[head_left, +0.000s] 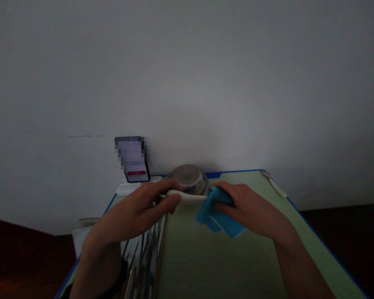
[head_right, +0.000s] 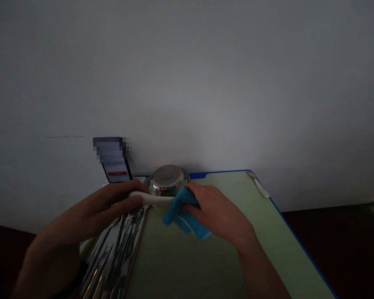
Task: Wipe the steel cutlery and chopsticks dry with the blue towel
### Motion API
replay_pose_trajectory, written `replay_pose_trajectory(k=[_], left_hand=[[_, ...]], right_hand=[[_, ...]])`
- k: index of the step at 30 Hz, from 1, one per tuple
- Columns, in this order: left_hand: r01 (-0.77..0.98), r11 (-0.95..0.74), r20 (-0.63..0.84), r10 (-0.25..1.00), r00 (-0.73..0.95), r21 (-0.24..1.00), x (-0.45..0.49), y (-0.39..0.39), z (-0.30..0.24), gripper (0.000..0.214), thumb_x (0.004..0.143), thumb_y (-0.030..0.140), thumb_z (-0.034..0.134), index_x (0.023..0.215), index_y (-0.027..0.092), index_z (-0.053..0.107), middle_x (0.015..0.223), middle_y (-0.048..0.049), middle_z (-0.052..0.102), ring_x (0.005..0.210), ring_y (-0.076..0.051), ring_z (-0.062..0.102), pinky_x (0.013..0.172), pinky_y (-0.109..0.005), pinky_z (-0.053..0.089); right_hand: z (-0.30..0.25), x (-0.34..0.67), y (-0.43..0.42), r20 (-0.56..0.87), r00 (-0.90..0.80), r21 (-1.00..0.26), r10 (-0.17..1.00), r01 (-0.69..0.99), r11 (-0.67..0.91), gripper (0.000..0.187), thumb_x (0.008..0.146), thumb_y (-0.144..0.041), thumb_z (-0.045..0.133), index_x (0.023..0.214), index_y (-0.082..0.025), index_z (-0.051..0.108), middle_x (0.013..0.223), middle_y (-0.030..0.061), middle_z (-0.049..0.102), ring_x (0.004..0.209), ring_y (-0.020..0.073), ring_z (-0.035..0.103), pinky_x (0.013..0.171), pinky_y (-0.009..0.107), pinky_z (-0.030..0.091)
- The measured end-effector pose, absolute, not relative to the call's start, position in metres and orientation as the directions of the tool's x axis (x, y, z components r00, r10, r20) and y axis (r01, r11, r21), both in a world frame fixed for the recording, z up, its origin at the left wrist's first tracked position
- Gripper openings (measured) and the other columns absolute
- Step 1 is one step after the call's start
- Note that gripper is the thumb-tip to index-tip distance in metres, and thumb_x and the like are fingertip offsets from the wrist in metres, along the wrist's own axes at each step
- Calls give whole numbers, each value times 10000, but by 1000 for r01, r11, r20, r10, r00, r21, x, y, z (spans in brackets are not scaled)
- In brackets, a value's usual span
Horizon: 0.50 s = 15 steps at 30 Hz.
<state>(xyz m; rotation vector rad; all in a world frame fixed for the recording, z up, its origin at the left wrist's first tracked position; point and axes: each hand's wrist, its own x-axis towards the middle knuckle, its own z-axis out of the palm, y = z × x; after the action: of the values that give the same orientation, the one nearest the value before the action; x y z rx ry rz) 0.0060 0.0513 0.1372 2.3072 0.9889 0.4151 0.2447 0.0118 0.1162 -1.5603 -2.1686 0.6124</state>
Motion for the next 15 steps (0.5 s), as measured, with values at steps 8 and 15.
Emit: replay_pose_trajectory(k=[8, 15], left_hand=[[583, -605, -92, 647, 757, 542, 35, 46, 132, 315, 868, 414, 353, 832, 185, 566, 675, 2, 557, 607, -133, 508, 550, -239, 350], [539, -592, -19, 662, 749, 599, 39, 52, 130, 340, 870, 437, 343, 812, 179, 557, 658, 17, 532, 585, -116, 481, 527, -221, 328]], right_hand=[[115, 236, 12, 25, -311, -635, 950, 729, 256, 355, 714, -300, 629, 1038, -237, 497, 904, 23, 629, 834, 197, 567, 674, 300, 404], [122, 242, 13, 86, -354, -622, 931, 711, 328, 286, 730, -353, 622, 985, -252, 539, 915, -8, 626, 827, 174, 570, 699, 299, 419]])
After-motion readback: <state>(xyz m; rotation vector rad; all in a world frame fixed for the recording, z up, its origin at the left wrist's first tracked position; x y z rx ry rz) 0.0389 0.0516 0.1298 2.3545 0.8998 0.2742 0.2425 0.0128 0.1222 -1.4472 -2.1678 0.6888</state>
